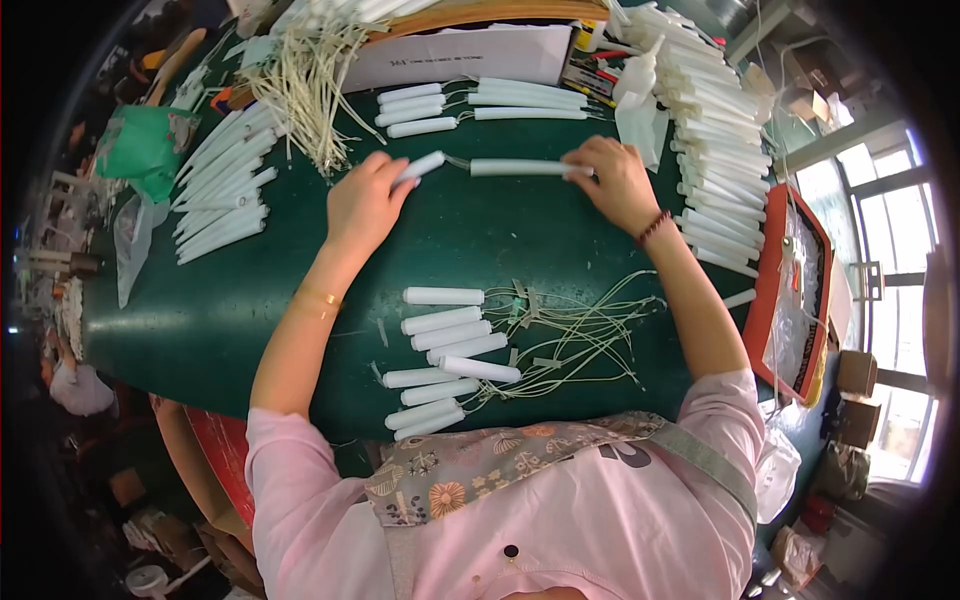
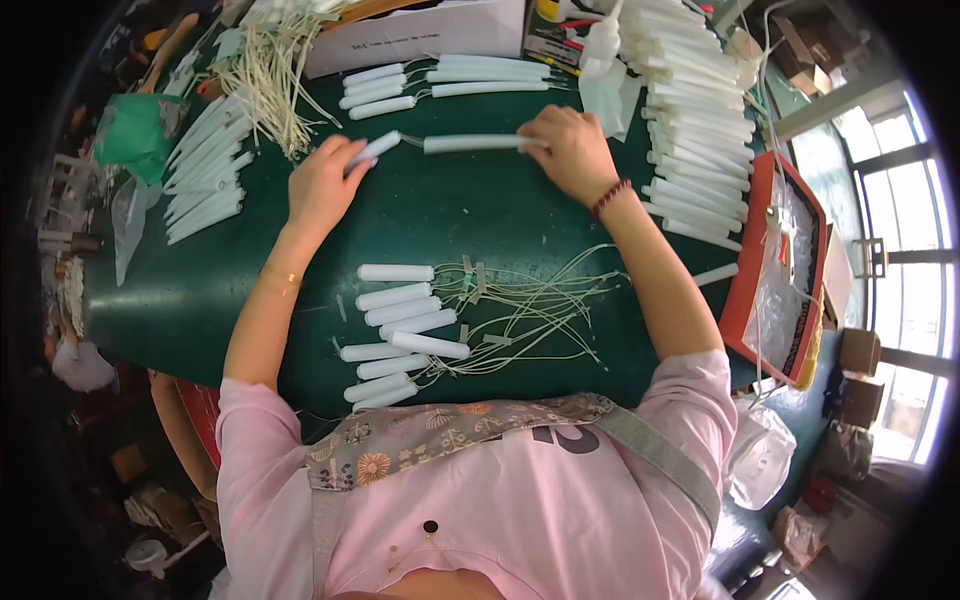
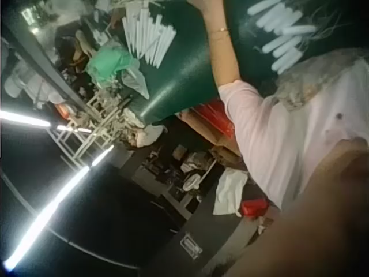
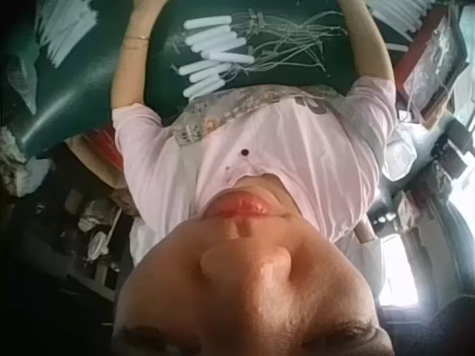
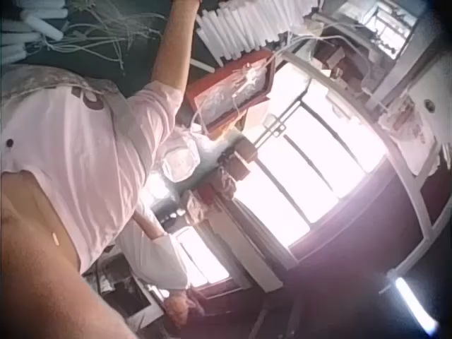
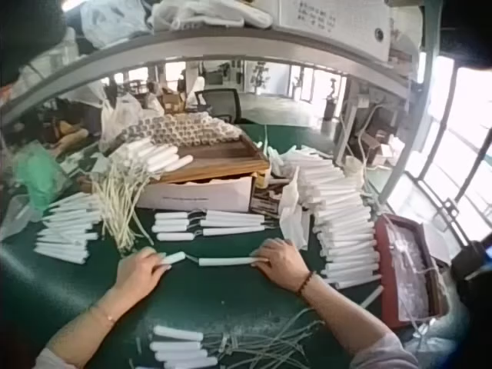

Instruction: Assembling white plastic components by inserting and securing wire elements at a factory workbench.

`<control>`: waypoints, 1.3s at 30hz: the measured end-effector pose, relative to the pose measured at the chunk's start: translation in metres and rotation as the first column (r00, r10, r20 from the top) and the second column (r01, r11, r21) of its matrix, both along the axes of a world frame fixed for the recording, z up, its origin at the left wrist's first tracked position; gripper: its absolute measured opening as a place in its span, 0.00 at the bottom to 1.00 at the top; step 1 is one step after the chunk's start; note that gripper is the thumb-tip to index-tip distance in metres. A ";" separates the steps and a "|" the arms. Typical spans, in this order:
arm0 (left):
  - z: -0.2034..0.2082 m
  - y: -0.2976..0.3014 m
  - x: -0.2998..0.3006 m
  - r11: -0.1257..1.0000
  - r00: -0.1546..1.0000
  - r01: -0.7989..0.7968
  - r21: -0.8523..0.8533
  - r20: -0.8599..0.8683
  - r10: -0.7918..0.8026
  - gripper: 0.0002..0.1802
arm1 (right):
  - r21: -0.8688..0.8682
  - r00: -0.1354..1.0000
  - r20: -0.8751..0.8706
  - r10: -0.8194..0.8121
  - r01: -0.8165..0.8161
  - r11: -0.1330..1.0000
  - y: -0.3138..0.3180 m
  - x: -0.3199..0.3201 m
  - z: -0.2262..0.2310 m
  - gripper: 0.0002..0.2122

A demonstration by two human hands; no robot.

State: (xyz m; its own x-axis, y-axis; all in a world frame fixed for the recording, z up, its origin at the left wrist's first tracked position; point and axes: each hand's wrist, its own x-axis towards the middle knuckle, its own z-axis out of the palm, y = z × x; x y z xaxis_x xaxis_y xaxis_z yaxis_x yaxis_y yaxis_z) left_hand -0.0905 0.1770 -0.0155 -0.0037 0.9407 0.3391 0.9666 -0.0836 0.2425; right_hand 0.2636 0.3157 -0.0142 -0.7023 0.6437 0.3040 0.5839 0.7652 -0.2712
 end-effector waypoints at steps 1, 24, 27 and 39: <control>-0.004 0.016 -0.001 0.995 1.000 0.007 0.099 -0.007 -0.006 0.14 | 0.031 0.999 -0.031 -0.039 0.040 0.999 0.020 -0.004 -0.005 0.08; 0.050 -0.067 0.043 0.846 0.892 0.425 -0.323 0.311 -0.329 0.14 | -0.672 0.967 -0.242 -0.084 -0.105 0.733 -0.121 0.005 0.033 0.08; 0.052 -0.051 0.031 0.973 0.989 0.142 -0.180 0.077 -0.130 0.16 | -0.631 0.988 -0.137 -0.075 -0.028 0.775 -0.111 0.021 0.039 0.08; 0.032 -0.023 0.097 0.669 0.707 0.707 -0.230 0.274 -0.652 0.06 | -0.872 0.938 -0.112 0.327 -0.251 0.420 -0.104 0.078 0.082 0.07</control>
